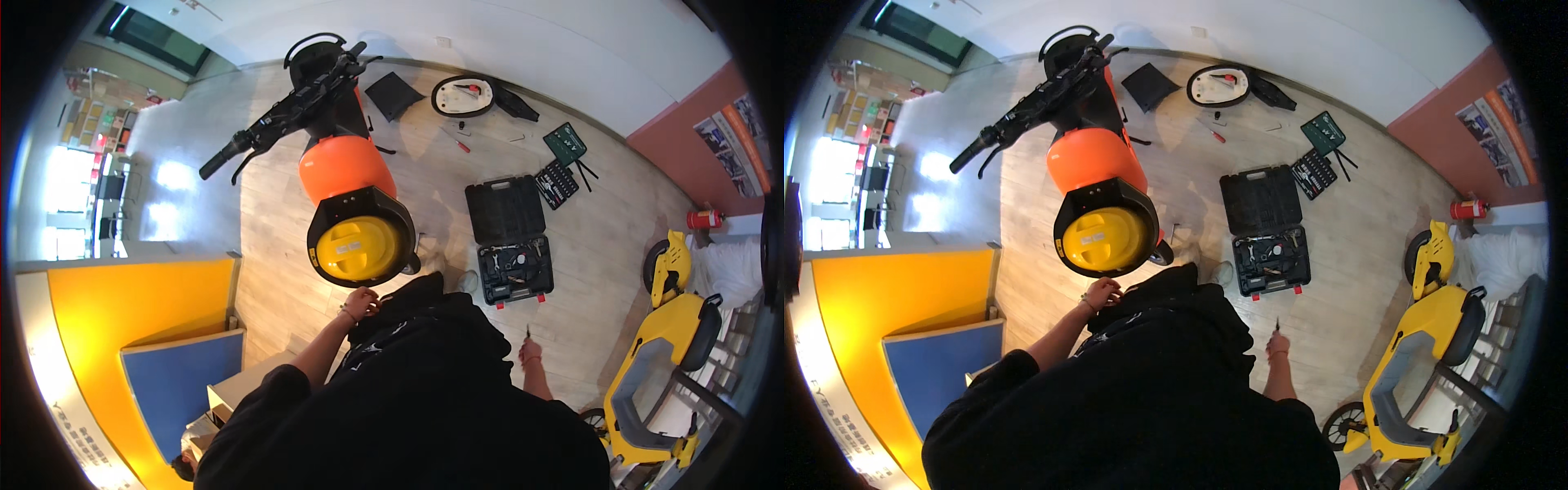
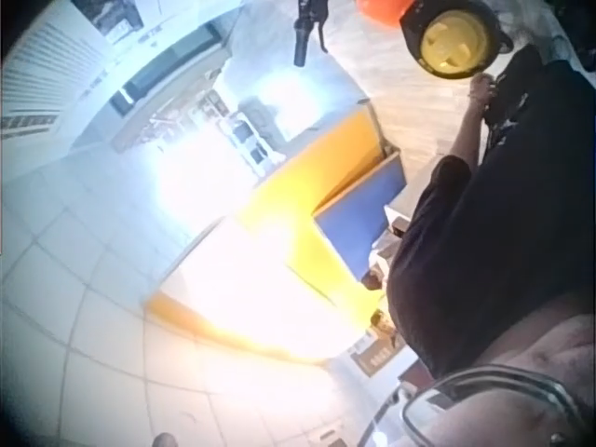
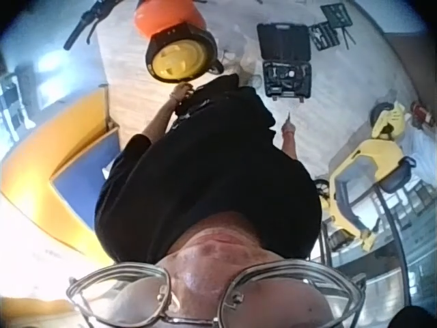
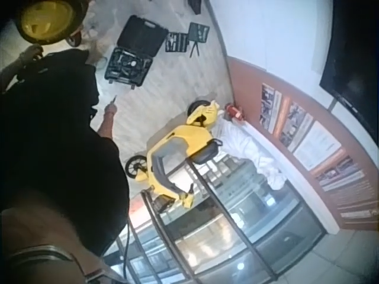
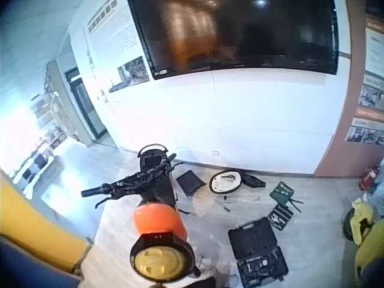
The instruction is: Assembling or repairing components on a small orange electric motorcycle, including using a screwdriver and attaching a fairing.
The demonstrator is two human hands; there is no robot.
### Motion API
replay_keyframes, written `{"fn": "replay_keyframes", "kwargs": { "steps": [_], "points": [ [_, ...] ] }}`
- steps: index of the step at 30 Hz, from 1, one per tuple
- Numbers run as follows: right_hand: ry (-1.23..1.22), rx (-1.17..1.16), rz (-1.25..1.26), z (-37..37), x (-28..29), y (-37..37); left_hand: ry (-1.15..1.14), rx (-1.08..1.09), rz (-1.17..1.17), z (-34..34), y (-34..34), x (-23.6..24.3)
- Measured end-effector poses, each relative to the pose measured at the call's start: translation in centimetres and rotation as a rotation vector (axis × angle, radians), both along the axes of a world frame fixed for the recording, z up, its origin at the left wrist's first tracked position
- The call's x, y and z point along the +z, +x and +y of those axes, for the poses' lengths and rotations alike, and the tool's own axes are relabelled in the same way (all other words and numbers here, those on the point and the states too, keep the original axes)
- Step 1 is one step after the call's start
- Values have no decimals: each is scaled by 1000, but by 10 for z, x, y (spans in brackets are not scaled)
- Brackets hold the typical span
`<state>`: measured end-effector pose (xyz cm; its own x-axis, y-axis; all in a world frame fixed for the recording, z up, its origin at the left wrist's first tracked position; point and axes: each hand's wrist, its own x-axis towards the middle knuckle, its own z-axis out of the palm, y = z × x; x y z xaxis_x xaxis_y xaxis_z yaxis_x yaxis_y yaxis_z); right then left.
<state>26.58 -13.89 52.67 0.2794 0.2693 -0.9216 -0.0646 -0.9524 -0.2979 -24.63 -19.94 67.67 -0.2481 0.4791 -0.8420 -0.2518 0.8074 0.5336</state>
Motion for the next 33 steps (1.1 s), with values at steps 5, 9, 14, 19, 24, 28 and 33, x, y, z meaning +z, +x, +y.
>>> {"fn": "replay_keyframes", "kwargs": {
  "steps": [5,9,14,19,24,28,33],
  "points": [
    [-155,173,-80,-18,29,4,180,-204,-18,21,13,-13],
    [-159,328,-129,2,65,-6,357,-149,-223,46,20,-15],
    [0,231,-124,41,98,-6,403,-155,-247,71,13,-7],
    [286,318,-124,117,148,-50,407,-193,-80,86,-8,13],
    [299,423,-240,116,155,-82,475,24,2,123,-24,89],
    [124,437,-278,89,141,-71,769,114,274,177,-20,175],
    [-31,428,-207,73,120,-36,1207,71,1067,224,7,288]
  ]
}}
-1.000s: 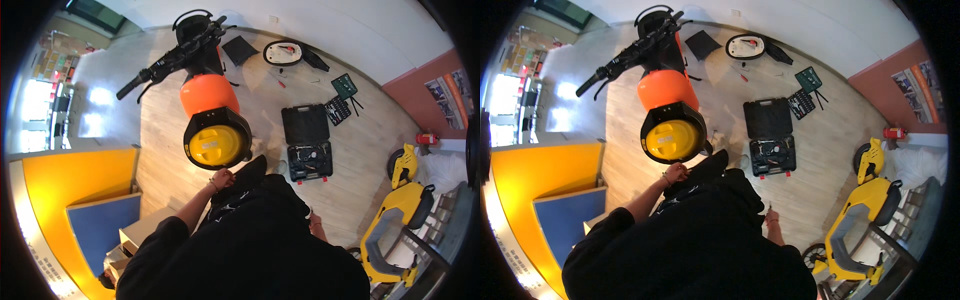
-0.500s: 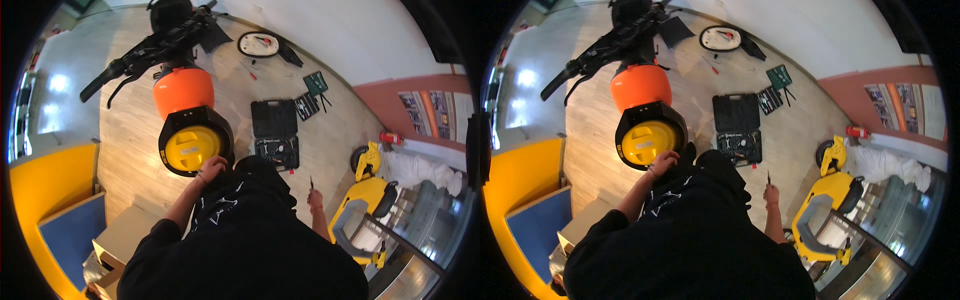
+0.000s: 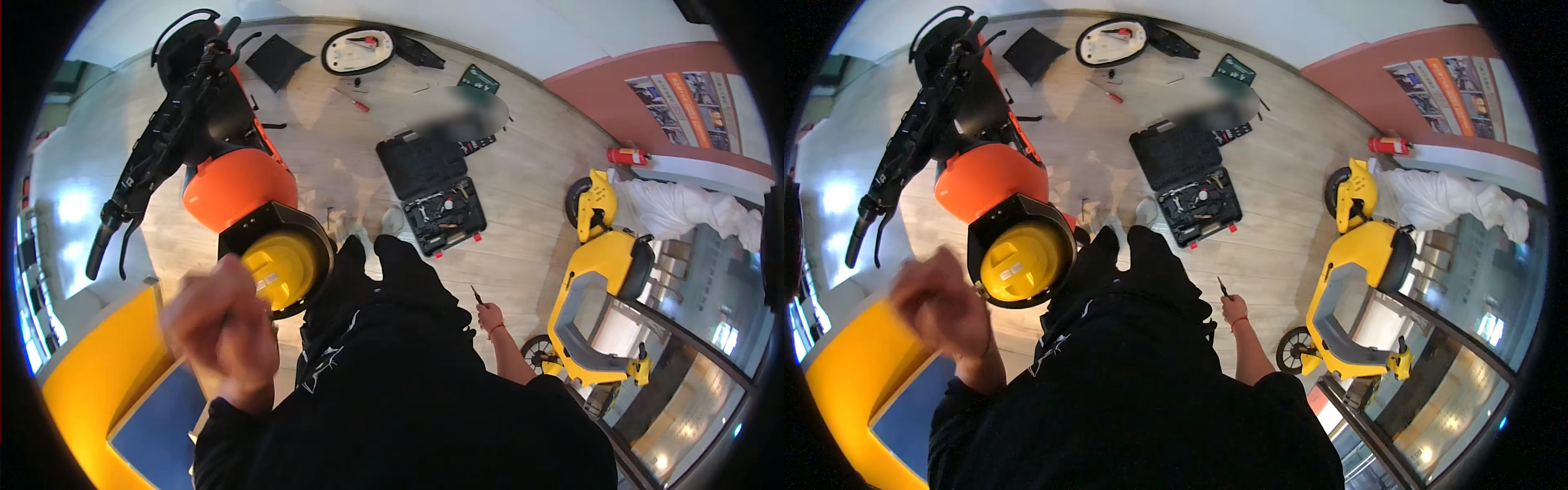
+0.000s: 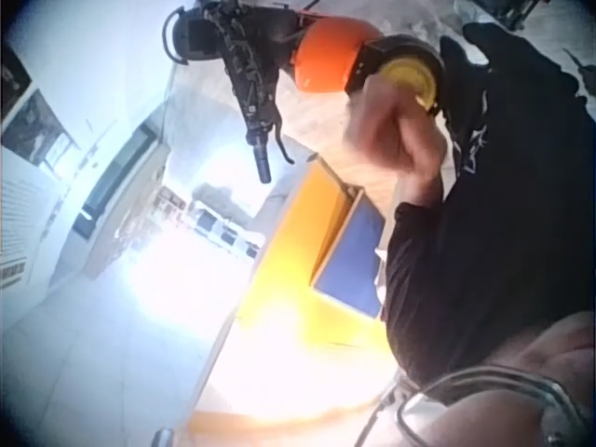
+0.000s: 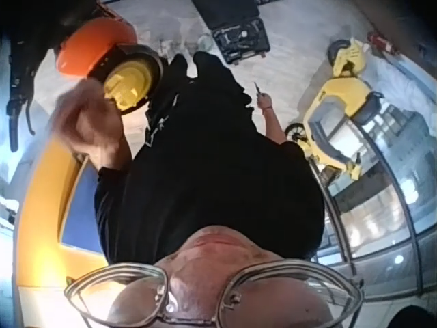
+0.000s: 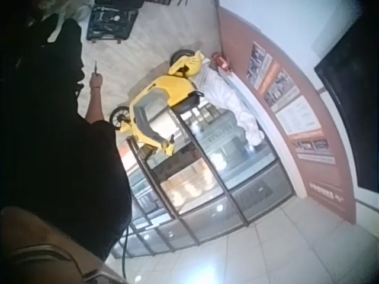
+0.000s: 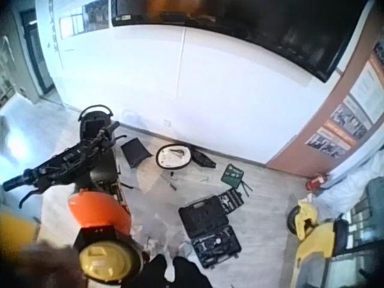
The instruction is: Assembling or repairing components on a small orange electric motorcycle, including using a screwdriver and attaching a fairing.
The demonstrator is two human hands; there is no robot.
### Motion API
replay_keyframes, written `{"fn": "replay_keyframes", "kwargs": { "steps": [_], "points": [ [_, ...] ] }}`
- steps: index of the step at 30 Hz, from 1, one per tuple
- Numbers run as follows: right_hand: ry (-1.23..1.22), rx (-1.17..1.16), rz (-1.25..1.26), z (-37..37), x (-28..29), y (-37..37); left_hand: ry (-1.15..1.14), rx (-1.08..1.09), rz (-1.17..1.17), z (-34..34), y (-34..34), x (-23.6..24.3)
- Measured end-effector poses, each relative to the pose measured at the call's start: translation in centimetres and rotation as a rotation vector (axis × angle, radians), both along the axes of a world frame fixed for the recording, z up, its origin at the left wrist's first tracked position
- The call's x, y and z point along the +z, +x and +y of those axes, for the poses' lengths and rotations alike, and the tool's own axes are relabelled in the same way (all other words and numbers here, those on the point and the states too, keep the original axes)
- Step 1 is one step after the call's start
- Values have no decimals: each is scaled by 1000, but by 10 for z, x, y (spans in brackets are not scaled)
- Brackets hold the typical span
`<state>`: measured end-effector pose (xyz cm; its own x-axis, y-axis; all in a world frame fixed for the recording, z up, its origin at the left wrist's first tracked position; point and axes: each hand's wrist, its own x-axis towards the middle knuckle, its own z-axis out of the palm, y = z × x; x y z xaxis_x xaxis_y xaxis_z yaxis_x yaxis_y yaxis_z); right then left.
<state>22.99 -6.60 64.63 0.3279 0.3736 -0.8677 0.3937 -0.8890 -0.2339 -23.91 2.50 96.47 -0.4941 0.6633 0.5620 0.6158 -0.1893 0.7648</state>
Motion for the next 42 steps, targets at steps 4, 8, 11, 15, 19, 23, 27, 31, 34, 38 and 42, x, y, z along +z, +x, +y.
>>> {"fn": "replay_keyframes", "kwargs": {
  "steps": [4,8,11,15,19,23,27,31,34,38,42],
  "points": [
    [-113,-144,104,24,-25,19,763,-589,-298,37,31,78],
    [-98,-131,147,69,-46,25,579,-649,17,39,31,118],
    [-87,-57,169,121,-53,16,331,-308,496,-4,6,138],
    [8,64,155,181,-60,-2,553,-436,226,31,28,127],
    [14,248,209,241,-44,-39,771,-441,68,20,14,103],
    [82,313,182,290,-40,-50,-239,310,-181,15,-27,30],
    [16,374,150,327,-9,-86,-354,466,-914,2,-78,-143],
    [-88,192,276,365,30,-133,-189,485,-1239,10,-81,-188],
    [70,483,235,384,87,-227,-53,534,-1273,35,-101,-190],
    [40,484,349,438,87,-301,29,537,-1237,81,-130,-178],
    [29,630,450,472,102,-370,61,572,-1280,103,-148,-183]
  ]
}}
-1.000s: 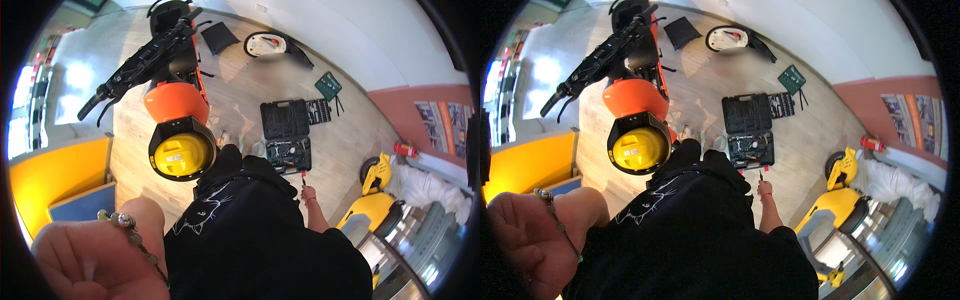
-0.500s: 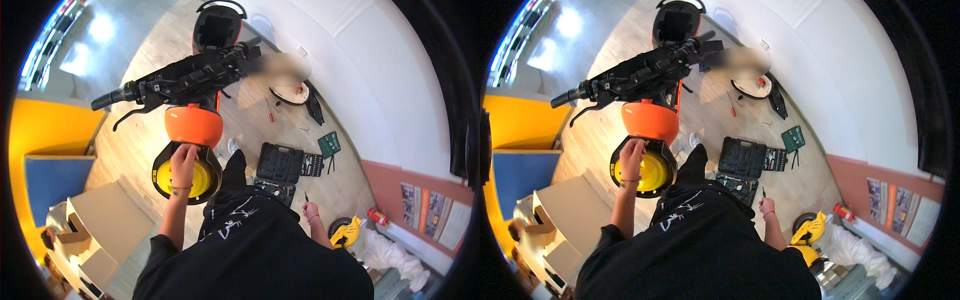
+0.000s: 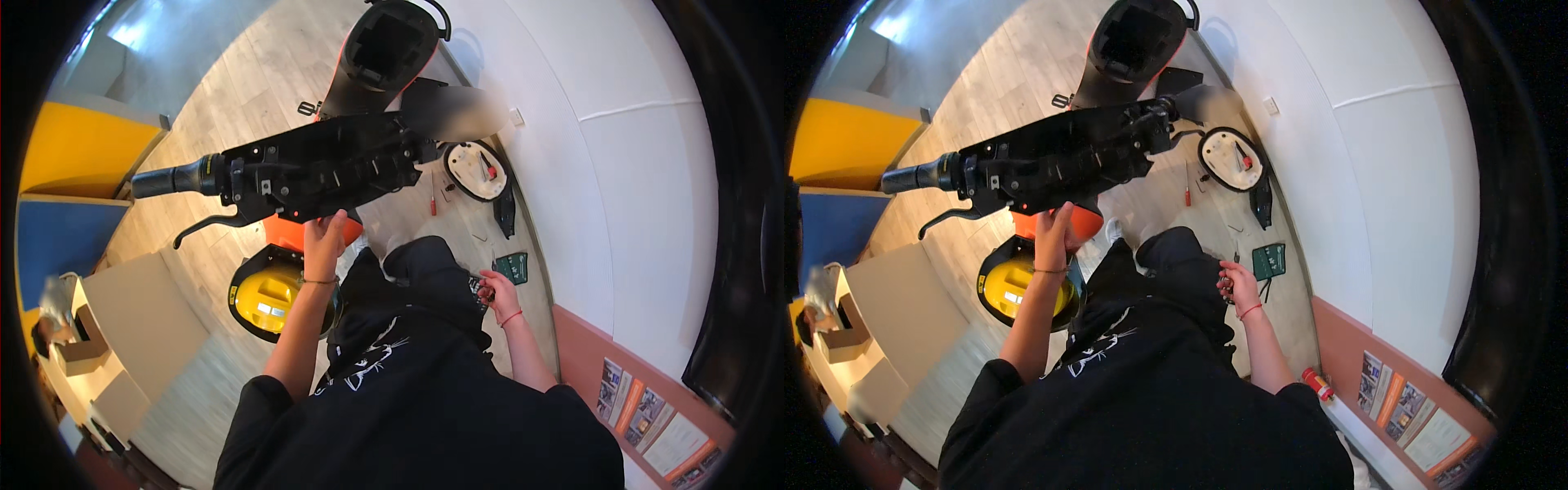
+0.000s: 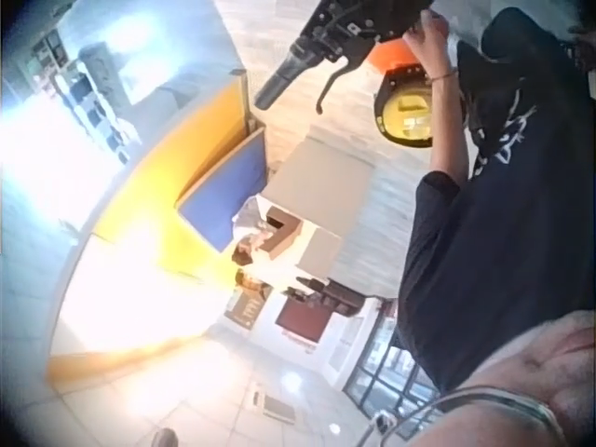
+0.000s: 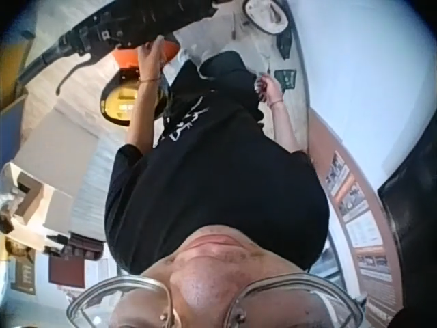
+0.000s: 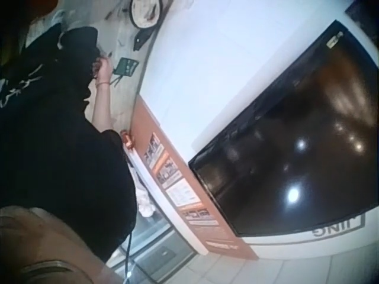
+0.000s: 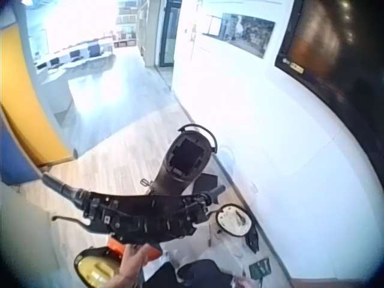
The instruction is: Assembling or repairing components on a small orange electric motorcycle, including using a screwdriver and attaching a fairing.
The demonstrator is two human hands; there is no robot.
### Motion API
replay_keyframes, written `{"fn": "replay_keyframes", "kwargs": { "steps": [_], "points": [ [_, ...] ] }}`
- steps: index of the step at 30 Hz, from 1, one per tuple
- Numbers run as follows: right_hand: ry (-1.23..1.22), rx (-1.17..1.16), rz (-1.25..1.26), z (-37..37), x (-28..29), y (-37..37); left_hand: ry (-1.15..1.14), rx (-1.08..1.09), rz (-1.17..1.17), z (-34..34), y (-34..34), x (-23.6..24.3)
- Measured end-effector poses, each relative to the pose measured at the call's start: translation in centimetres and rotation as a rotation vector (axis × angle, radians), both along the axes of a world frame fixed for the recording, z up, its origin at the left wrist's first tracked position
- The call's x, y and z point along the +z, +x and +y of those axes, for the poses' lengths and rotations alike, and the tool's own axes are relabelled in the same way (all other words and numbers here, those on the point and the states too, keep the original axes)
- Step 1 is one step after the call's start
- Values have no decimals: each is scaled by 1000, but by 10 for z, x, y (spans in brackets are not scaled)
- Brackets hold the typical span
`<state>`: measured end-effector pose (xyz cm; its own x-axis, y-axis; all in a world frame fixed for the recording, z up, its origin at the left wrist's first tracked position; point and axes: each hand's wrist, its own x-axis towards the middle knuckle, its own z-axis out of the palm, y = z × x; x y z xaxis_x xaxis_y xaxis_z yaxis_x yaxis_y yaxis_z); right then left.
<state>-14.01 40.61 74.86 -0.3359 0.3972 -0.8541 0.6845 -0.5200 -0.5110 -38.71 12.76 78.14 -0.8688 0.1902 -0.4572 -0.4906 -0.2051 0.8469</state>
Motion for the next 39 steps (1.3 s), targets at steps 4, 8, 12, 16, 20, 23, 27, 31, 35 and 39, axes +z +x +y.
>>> {"fn": "replay_keyframes", "kwargs": {
  "steps": [4,8,12,16,20,23,27,31,35,39],
  "points": [
    [-2,84,112,20,6,-67,-189,91,-92,12,-6,-9],
    [64,223,271,53,5,-135,-202,273,-187,24,-11,-12],
    [255,440,513,101,14,-204,-209,336,-151,27,-3,-6],
    [647,735,683,146,22,-277,-232,388,-156,32,-4,3],
    [758,967,792,149,35,-349,-400,414,-107,38,1,-1],
    [722,1100,863,128,21,-388,-424,471,-102,42,7,-8],
    [587,1379,844,106,0,-412,-470,533,-77,61,16,-11],
    [625,1704,796,103,-8,-417,-81,803,-217,88,31,-12],
    [528,1826,722,105,-8,-430,41,763,-399,125,46,-22],
    [581,1911,823,109,-21,-438,-65,619,-556,150,53,-29]
  ]
}}
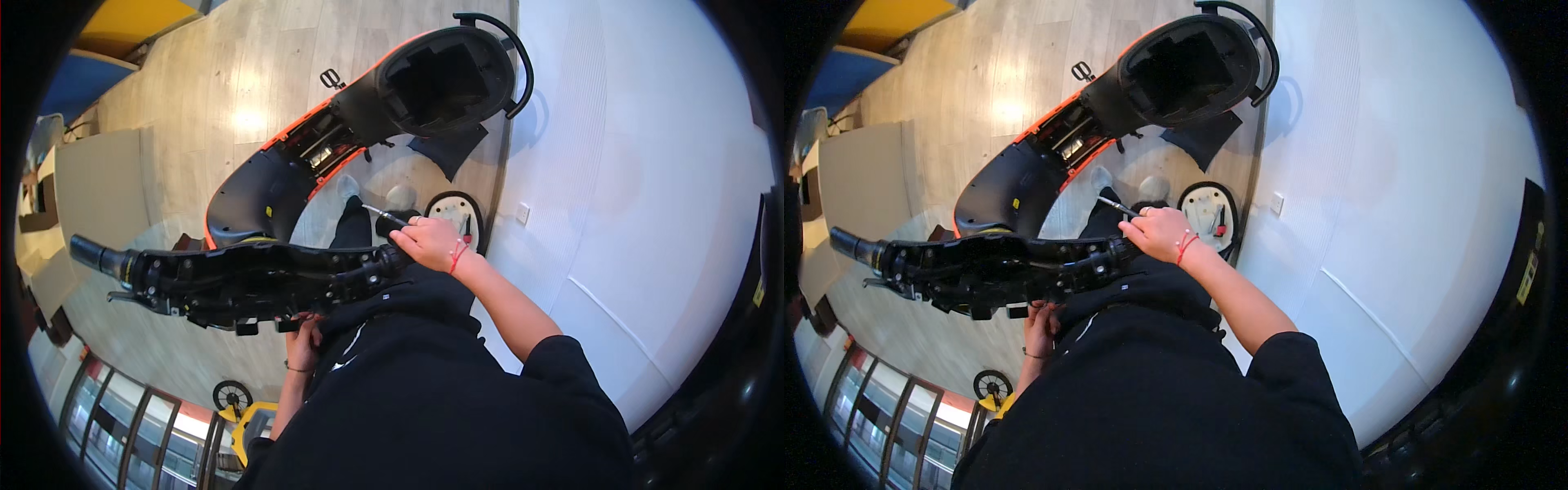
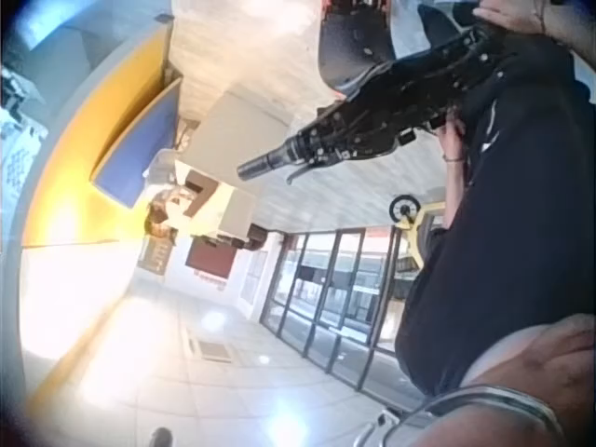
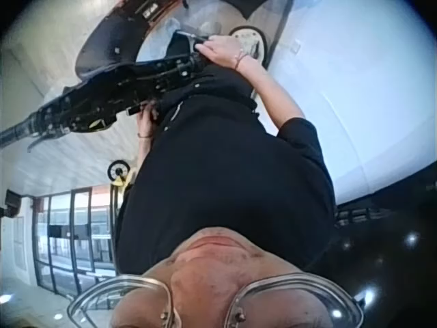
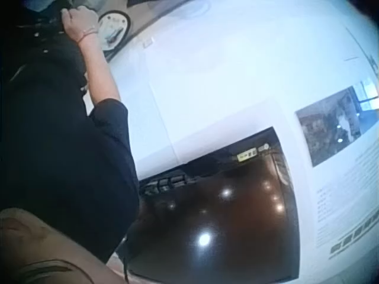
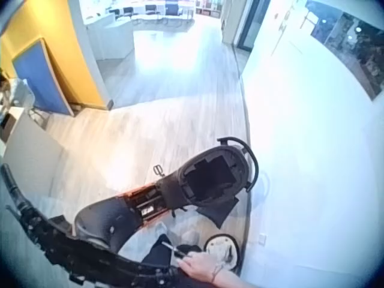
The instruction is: Assembling or repairing components on a small orange electric motorcycle, including using a screwdriver and attaching a fairing.
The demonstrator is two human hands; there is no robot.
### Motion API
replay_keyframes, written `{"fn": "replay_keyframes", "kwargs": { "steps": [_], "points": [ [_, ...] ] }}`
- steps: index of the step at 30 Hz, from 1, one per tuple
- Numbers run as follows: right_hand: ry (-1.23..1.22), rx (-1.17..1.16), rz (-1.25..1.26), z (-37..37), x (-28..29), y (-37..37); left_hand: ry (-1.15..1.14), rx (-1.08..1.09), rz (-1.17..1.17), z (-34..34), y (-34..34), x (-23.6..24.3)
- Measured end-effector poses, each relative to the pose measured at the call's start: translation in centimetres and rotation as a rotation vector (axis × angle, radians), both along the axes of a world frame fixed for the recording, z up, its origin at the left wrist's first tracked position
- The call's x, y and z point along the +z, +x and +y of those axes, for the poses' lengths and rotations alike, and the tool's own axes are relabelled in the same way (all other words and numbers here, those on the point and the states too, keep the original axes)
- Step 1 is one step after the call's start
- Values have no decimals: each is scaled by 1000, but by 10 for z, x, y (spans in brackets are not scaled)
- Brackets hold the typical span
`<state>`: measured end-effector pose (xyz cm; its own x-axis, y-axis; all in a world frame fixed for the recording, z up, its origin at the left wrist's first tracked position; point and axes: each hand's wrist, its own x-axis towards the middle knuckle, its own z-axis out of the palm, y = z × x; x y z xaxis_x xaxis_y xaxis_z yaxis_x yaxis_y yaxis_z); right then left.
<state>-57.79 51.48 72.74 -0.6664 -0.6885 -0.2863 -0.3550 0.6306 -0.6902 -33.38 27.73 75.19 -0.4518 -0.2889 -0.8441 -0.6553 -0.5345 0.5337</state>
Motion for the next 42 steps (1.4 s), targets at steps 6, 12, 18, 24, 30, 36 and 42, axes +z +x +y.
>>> {"fn": "replay_keyframes", "kwargs": {
  "steps": [6,12,18,24,30,36,42],
  "points": [
    [-63,91,-153,15,-27,-10,-37,-160,-127,33,-26,17],
    [-182,1,-274,18,-31,-8,-67,-82,-184,92,-14,24],
    [-127,-38,-363,16,-30,5,-49,-53,-170,134,-8,40],
    [-161,-45,-442,26,-26,58,-56,133,-69,160,22,46],
    [-112,-108,-484,22,-16,92,-105,310,20,178,82,31],
    [-195,-153,-401,20,-18,140,-157,453,50,173,152,9],
    [0,-495,-704,7,-13,138,17,873,53,166,243,-30]
  ]
}}
